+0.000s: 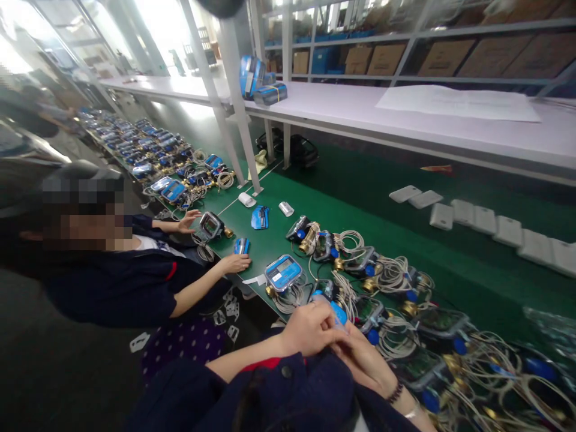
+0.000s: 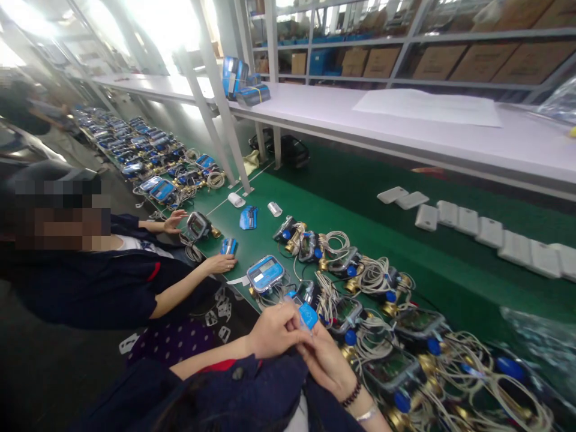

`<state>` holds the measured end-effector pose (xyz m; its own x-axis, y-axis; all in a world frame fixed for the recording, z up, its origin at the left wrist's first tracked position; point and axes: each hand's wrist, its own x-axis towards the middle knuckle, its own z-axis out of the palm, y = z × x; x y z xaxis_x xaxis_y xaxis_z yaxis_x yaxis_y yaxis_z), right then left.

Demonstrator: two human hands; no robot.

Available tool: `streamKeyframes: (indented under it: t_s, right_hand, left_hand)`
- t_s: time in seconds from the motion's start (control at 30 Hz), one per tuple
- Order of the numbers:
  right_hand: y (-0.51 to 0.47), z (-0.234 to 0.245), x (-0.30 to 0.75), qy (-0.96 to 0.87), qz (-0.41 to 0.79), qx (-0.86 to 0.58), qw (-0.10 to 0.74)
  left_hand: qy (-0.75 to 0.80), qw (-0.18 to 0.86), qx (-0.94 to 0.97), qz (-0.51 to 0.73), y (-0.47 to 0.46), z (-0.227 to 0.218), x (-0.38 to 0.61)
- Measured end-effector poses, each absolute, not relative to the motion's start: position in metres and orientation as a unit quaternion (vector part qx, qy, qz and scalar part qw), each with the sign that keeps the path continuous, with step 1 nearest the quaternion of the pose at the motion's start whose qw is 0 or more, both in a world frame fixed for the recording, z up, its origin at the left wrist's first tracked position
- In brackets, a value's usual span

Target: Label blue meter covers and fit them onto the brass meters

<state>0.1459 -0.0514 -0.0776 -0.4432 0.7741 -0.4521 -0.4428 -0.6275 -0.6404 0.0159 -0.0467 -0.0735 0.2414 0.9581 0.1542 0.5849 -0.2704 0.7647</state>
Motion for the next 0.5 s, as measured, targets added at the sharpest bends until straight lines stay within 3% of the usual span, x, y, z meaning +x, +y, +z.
streamKeyframes:
  t_s: [0.37,0.5]
  right_hand:
    - [-0.044,-0.09,0.165,-0.266,0.765,-0.463,0.359]
    - [-0.043,-0.088,0.163,-0.242,0.728,-0.486,0.419]
  left_hand:
    - [0.495,0.272,0.774,0.285,-0.048,-0.065,0.027]
    - [0.523,0.244,0.752,0.318,-0.05,-0.068,0.034]
